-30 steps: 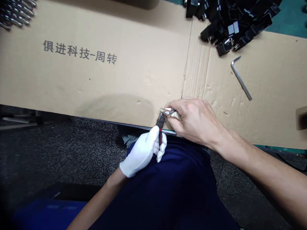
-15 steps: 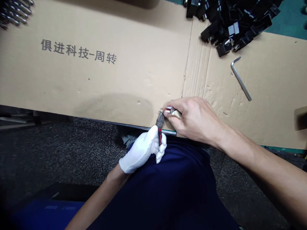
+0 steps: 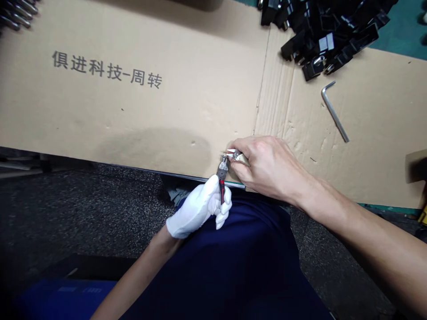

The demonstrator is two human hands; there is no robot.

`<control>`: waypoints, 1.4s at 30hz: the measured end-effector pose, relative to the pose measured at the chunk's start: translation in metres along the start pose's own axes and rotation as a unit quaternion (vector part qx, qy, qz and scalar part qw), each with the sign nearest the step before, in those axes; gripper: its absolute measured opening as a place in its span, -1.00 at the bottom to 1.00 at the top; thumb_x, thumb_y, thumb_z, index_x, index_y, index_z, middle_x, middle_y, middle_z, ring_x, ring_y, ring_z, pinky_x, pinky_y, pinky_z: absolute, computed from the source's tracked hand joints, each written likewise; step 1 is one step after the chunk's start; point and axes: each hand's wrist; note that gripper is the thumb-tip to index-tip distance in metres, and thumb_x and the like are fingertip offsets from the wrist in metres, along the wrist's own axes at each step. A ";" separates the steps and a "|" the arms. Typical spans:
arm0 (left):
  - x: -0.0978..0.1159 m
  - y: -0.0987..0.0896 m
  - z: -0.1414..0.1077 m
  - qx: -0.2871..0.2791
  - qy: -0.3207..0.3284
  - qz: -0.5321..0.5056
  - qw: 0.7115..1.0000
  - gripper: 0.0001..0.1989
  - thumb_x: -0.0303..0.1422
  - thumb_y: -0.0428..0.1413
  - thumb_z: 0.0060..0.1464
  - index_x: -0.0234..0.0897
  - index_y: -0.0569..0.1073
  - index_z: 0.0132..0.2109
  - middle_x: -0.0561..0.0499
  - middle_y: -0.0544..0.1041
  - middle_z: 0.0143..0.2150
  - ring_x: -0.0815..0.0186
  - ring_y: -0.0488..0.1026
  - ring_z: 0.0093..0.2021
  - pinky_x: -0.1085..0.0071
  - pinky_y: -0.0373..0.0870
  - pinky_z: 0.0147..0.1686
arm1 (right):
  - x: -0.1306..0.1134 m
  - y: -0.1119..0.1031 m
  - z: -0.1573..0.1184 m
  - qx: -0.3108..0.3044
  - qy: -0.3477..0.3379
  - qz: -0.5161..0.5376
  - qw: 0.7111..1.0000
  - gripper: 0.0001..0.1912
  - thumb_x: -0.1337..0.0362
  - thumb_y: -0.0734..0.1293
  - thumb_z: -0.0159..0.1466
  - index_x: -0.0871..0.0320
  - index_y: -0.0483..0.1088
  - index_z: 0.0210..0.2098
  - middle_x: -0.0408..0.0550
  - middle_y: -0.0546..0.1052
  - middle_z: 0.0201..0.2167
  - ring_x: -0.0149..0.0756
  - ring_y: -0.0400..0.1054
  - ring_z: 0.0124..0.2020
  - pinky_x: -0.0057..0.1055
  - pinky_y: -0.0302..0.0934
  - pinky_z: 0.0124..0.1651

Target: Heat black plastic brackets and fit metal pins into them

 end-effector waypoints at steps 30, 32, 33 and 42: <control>0.026 0.007 -0.011 0.056 -0.035 0.159 0.985 -0.37 0.18 -0.09 0.28 -0.30 0.41 -0.40 0.07 0.36 -0.58 0.43 0.25 -0.70 0.51 0.22 -0.71 | 0.028 -0.012 0.017 -0.067 -0.222 -0.201 0.952 -0.73 0.38 0.12 0.45 0.23 0.44 -0.06 0.08 0.52 -0.24 -0.12 0.38 -0.22 -0.24 0.18 -0.13; 0.028 0.012 -0.014 0.083 -0.029 0.192 0.977 -0.38 0.18 -0.09 0.28 -0.29 0.43 -0.38 0.07 0.38 -0.57 0.43 0.27 -0.69 0.51 0.22 -0.71 | 0.028 -0.012 0.018 -0.065 -0.227 -0.201 0.951 -0.73 0.37 0.11 0.46 0.23 0.43 -0.09 0.06 0.50 -0.28 -0.14 0.36 -0.24 -0.25 0.18 -0.13; 0.029 0.015 -0.015 0.098 -0.025 0.211 0.972 -0.38 0.18 -0.10 0.29 -0.29 0.44 -0.37 0.07 0.39 -0.57 0.42 0.27 -0.69 0.51 0.22 -0.71 | 0.029 -0.013 0.019 -0.062 -0.233 -0.201 0.949 -0.72 0.36 0.10 0.46 0.23 0.43 -0.11 0.04 0.48 -0.30 -0.15 0.34 -0.27 -0.26 0.18 -0.14; 0.028 0.028 -0.018 0.167 0.010 0.274 0.947 -0.39 0.14 -0.11 0.30 -0.28 0.43 -0.42 0.06 0.38 -0.63 0.40 0.26 -0.68 0.47 0.16 -0.66 | 0.028 -0.019 0.016 -0.011 -0.251 -0.198 0.947 -0.72 0.31 0.10 0.46 0.20 0.42 -0.17 0.03 0.45 -0.35 -0.17 0.31 -0.32 -0.22 0.20 -0.22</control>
Point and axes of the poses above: each hand's wrist, its own z-axis towards the middle knuckle, its own y-axis out of the palm, x = y × z
